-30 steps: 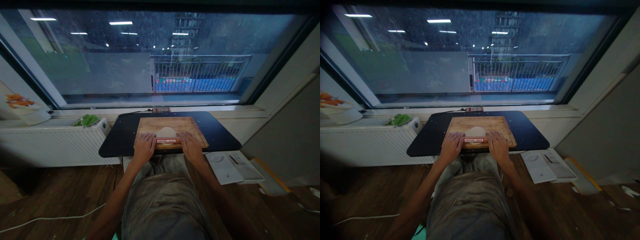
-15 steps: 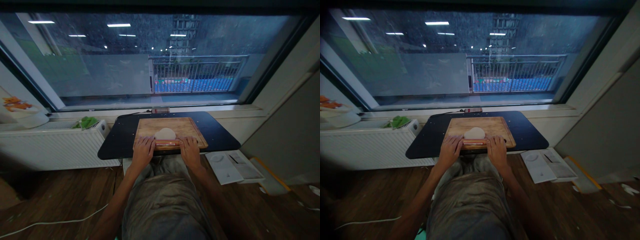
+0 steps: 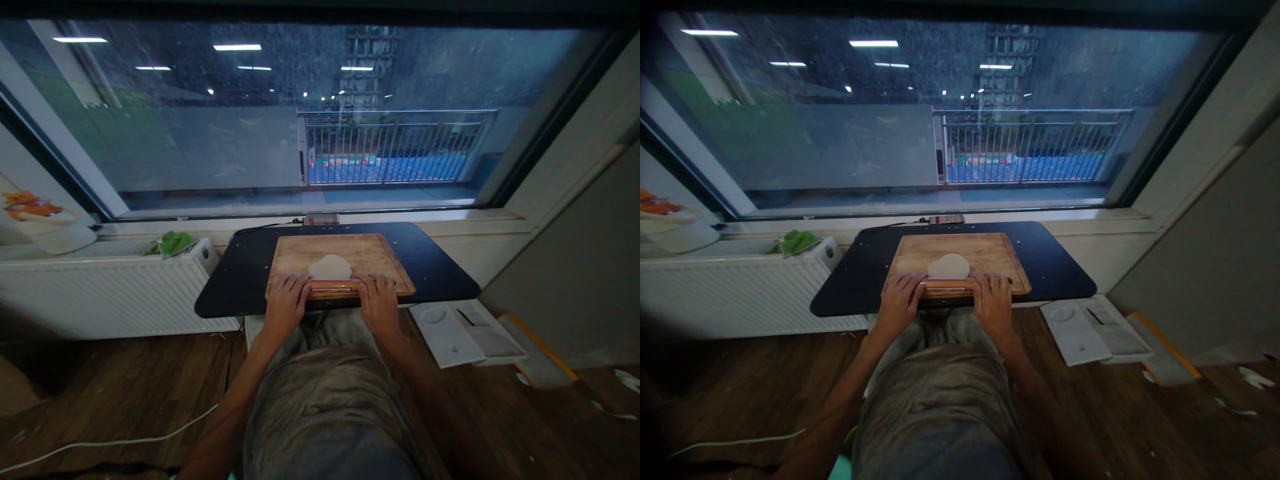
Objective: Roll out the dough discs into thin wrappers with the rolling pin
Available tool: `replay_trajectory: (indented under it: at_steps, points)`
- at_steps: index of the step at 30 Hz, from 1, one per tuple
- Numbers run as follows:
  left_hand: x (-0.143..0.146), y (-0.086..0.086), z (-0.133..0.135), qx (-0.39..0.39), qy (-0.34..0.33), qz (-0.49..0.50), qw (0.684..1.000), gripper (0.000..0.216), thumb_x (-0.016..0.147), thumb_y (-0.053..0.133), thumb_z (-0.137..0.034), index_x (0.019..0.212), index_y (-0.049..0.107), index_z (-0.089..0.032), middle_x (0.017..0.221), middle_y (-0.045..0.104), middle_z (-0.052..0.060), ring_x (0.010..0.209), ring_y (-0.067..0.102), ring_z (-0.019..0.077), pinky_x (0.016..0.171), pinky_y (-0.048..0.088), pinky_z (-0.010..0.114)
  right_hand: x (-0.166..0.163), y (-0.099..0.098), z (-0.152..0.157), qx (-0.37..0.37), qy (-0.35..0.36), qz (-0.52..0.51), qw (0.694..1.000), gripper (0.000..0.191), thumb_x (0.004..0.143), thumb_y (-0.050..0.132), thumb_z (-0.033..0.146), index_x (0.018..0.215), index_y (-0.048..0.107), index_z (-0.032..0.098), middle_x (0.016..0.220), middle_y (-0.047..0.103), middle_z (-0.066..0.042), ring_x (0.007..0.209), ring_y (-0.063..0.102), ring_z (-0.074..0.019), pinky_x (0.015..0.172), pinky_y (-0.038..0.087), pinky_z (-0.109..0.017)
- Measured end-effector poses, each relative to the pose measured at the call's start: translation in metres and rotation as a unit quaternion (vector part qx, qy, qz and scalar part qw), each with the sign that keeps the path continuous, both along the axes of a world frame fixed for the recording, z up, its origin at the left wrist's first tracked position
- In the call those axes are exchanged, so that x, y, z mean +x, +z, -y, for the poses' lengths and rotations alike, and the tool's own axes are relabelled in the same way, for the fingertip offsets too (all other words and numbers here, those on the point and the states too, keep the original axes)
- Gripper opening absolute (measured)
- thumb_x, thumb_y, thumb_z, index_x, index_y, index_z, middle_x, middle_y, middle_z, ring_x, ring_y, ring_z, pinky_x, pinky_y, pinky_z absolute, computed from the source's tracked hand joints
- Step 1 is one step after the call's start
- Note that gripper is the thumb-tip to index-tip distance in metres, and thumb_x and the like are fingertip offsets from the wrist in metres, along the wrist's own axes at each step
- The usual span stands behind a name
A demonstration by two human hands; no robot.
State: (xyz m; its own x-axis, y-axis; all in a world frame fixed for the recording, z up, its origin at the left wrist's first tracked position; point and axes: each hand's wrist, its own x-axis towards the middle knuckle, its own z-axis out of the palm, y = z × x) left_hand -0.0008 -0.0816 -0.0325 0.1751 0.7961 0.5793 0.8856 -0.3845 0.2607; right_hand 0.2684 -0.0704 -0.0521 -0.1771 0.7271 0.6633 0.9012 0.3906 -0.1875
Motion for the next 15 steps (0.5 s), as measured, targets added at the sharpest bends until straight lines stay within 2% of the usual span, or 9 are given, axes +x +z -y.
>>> replay_trajectory:
  at_steps: [8, 15]
  points:
    - [-0.004, -0.005, 0.000, -0.011, -0.013, 0.020, 1.000, 0.036, 0.117, 0.047, -0.035, 0.135, 0.077, -0.029, 0.135, 0.081, 0.008, 0.127, 0.068, 0.0288, 0.118, 0.050, 0.049, -0.001, -0.011, -0.001, 0.017, -0.006, -0.023, 1.000, 0.041, 0.115, 0.036, 0.027, 0.137, 0.070, 0.019, 0.128, 0.069, -0.016, 0.120, 0.054, -0.0338, 0.112, 0.040, -0.052]
    - [-0.006, -0.006, 0.002, -0.021, -0.017, 0.026, 0.999, 0.035, 0.117, 0.049, -0.035, 0.136, 0.077, -0.030, 0.138, 0.080, 0.008, 0.128, 0.068, 0.0288, 0.118, 0.050, 0.050, -0.004, -0.011, 0.002, 0.035, -0.005, -0.042, 0.999, 0.040, 0.115, 0.035, 0.027, 0.134, 0.069, 0.020, 0.128, 0.068, -0.016, 0.123, 0.054, -0.0340, 0.115, 0.041, -0.053]
